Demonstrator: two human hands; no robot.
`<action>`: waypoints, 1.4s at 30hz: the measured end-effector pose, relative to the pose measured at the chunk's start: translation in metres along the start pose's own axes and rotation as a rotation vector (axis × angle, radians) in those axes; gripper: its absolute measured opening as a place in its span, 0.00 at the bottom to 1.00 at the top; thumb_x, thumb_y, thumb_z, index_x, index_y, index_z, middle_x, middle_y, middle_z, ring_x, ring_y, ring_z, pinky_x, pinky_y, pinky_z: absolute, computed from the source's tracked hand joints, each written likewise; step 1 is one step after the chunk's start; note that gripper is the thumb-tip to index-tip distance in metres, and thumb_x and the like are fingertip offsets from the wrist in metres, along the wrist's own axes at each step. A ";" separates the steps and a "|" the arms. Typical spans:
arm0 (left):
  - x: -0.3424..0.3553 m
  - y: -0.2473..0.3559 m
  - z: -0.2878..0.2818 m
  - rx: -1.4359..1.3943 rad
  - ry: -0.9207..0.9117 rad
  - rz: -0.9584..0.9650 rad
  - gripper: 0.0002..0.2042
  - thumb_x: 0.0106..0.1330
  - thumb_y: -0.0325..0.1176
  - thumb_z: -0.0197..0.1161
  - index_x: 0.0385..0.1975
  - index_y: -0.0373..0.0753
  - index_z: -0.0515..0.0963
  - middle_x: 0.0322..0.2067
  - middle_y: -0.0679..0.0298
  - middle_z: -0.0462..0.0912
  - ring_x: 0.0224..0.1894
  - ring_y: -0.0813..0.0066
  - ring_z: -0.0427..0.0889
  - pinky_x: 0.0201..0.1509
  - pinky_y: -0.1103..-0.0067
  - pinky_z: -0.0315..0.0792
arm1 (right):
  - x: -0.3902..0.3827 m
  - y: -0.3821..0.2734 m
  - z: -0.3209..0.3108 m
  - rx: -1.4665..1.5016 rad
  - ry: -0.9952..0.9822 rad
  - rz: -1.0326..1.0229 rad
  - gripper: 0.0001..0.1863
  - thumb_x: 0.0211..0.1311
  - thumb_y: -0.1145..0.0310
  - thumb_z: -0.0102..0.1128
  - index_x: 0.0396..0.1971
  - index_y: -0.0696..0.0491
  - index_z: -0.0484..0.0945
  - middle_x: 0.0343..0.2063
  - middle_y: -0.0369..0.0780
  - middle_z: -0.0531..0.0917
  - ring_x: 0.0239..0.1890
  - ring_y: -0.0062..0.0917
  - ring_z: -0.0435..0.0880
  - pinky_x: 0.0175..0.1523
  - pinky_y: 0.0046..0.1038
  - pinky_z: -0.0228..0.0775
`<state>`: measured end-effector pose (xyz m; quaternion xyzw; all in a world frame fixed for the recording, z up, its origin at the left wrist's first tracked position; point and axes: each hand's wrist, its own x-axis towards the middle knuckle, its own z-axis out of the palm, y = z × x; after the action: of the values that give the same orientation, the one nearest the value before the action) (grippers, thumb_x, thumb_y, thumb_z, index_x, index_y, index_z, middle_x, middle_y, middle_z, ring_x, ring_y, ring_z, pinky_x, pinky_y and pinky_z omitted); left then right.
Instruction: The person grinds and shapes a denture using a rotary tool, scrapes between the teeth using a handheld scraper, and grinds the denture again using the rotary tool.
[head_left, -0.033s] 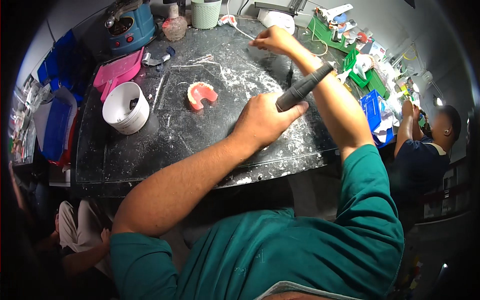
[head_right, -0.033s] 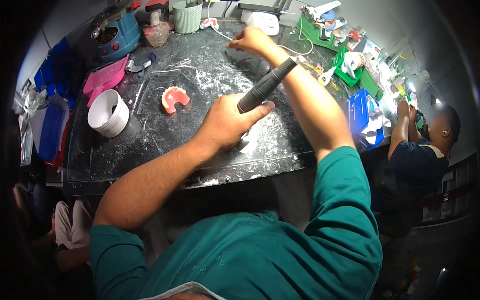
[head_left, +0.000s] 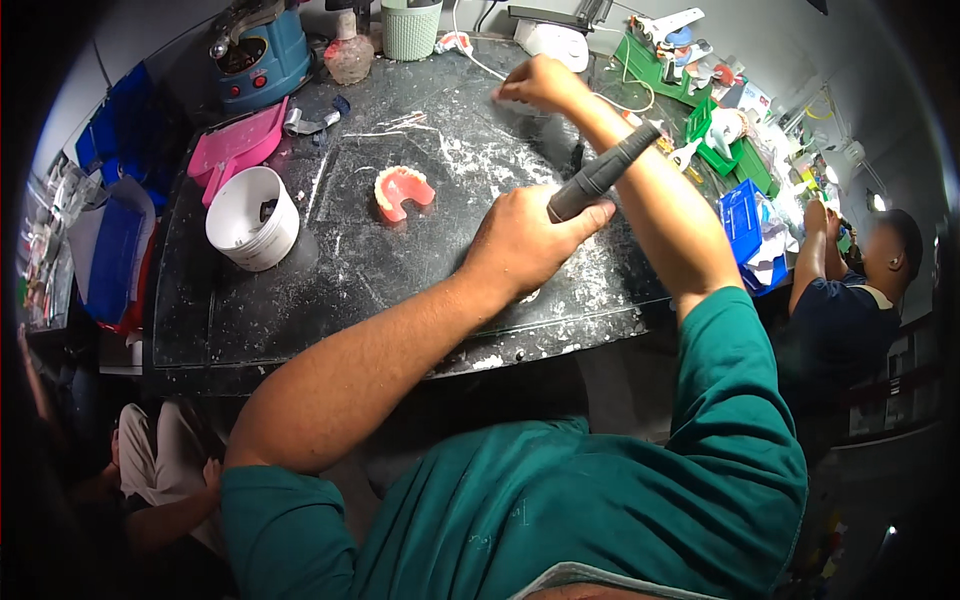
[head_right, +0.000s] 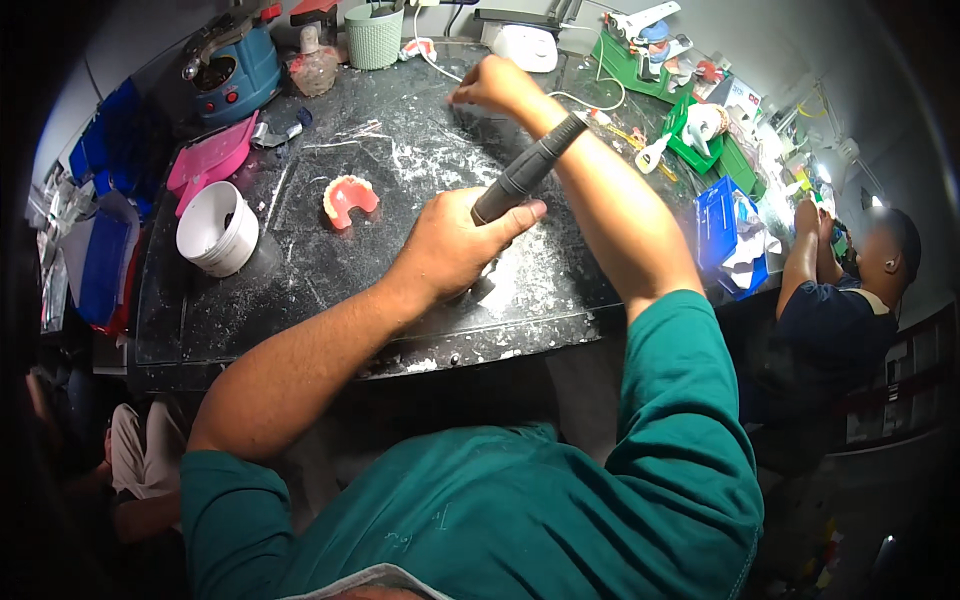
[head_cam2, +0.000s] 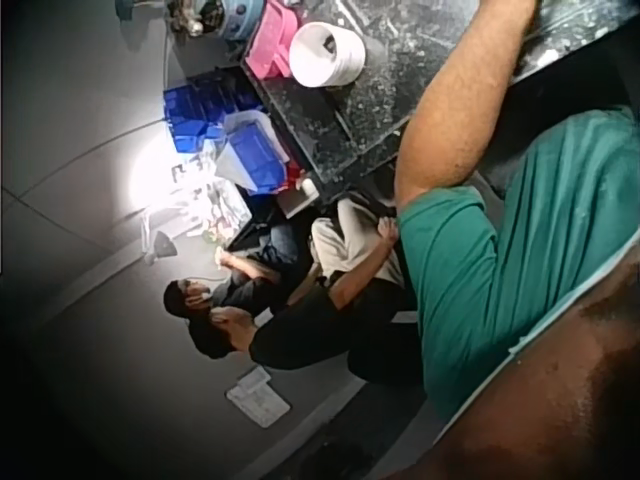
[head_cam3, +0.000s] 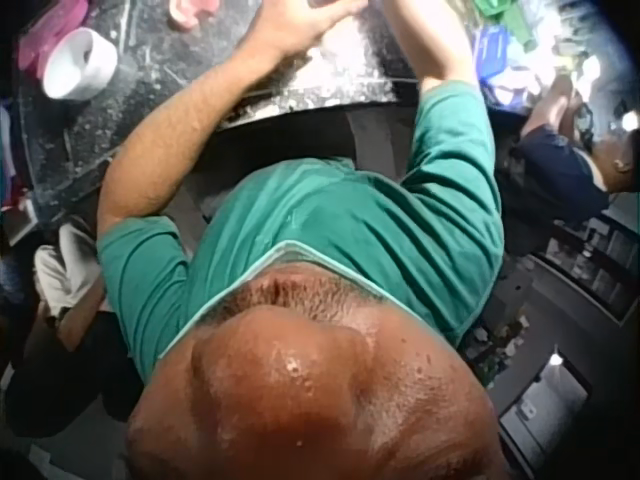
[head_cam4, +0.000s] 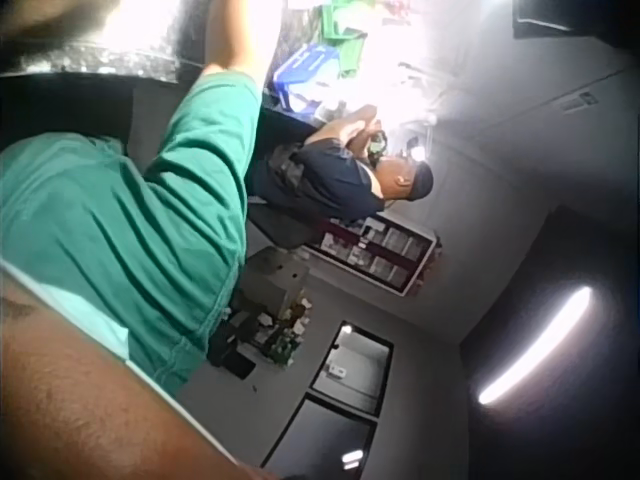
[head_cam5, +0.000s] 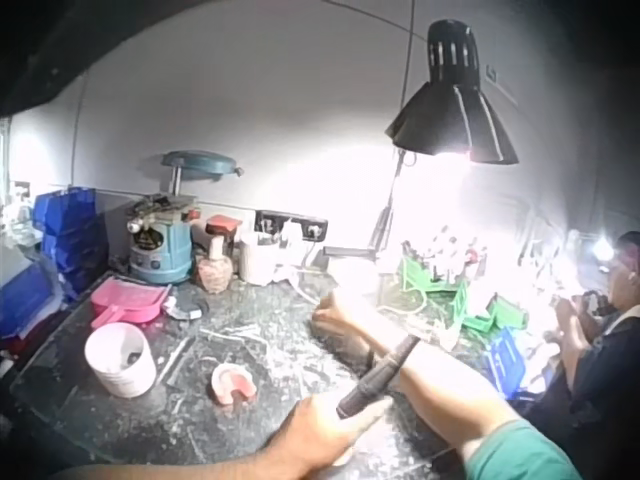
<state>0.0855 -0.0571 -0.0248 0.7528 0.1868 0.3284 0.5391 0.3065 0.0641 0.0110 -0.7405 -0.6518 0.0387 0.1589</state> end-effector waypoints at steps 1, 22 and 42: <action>0.000 0.001 -0.001 0.004 0.001 0.003 0.23 0.62 0.51 0.66 0.18 0.35 0.75 0.14 0.70 0.72 0.19 0.83 0.69 0.25 0.77 0.65 | 0.001 -0.001 0.009 -0.067 0.048 -0.055 0.17 0.50 0.54 0.70 0.33 0.52 0.87 0.29 0.41 0.88 0.29 0.30 0.86 0.40 0.31 0.76; 0.016 -0.006 -0.012 -0.078 0.141 -0.291 0.31 0.68 0.64 0.48 0.15 0.42 0.70 0.13 0.73 0.66 0.15 0.85 0.63 0.20 0.85 0.57 | -0.118 -0.006 -0.035 1.413 0.364 -0.159 0.17 0.65 0.67 0.61 0.50 0.59 0.72 0.38 0.50 0.84 0.36 0.29 0.87 0.39 0.25 0.85; 0.011 0.009 -0.012 -0.063 0.042 -0.401 0.29 0.67 0.65 0.47 0.17 0.45 0.68 0.11 0.76 0.61 0.13 0.87 0.55 0.18 0.86 0.49 | -0.123 -0.008 -0.035 1.325 0.491 -0.188 0.14 0.64 0.67 0.62 0.46 0.58 0.75 0.33 0.46 0.85 0.34 0.27 0.88 0.38 0.24 0.83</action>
<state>0.0839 -0.0449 -0.0112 0.6761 0.3338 0.2357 0.6131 0.2897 -0.0615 0.0284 -0.4164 -0.4977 0.2450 0.7203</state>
